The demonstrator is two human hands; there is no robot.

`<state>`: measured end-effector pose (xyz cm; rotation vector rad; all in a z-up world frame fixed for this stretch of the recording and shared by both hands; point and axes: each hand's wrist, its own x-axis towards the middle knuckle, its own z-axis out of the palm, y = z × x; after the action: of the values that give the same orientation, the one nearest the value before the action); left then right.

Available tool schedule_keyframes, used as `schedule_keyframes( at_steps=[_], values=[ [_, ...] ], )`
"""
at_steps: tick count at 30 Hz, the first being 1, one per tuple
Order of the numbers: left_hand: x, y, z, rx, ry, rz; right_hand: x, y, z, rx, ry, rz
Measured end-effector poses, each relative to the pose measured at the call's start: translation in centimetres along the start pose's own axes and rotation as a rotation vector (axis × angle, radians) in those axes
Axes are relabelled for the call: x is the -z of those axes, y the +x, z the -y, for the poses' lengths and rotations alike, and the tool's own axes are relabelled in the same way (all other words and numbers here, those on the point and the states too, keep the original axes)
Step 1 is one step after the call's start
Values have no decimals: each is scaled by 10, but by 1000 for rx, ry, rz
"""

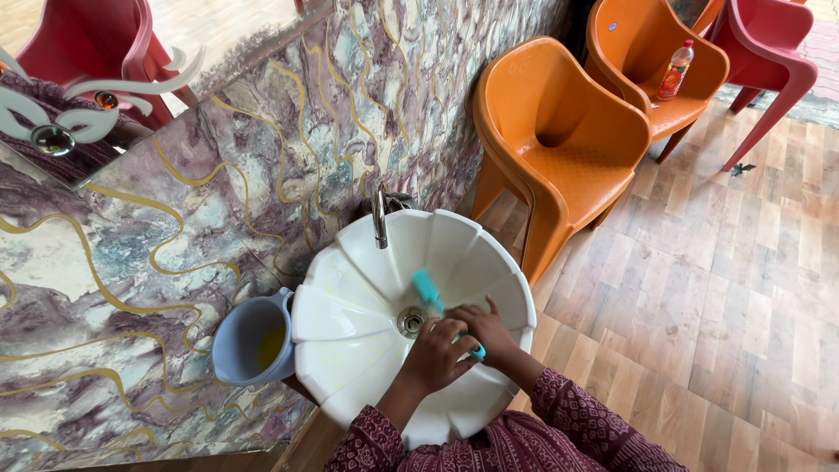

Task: The person scrubs the inside of a white, flower-shaped sink using a blue scrub brush. They then use a cloth to wipe the sink's faucet and surrounding area.

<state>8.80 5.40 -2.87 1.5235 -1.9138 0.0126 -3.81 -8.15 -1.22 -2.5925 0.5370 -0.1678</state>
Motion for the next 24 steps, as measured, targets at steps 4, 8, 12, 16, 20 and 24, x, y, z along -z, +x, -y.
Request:
schedule_keyframes(
  at_steps=[4, 8, 12, 16, 20, 24],
  values=[
    [1, -6, -7, -21, 95, 1, -5, -10, 2, -48, -258, -163],
    [-8, -6, -3, -22, 172, -35, -15, 1, -18, 82, -450, -393],
    [-23, -21, 1, -60, 111, 14, -19, 3, -25, 160, -45, 101],
    [-27, -18, 10, -12, 280, -76, -20, 15, -20, 71, -302, -163],
    [-19, -15, 8, 77, 215, -94, -24, 27, -24, 133, -185, -261],
    [-14, -16, 6, -4, 90, -70, -28, 17, -16, 114, 226, 126]
  ],
)
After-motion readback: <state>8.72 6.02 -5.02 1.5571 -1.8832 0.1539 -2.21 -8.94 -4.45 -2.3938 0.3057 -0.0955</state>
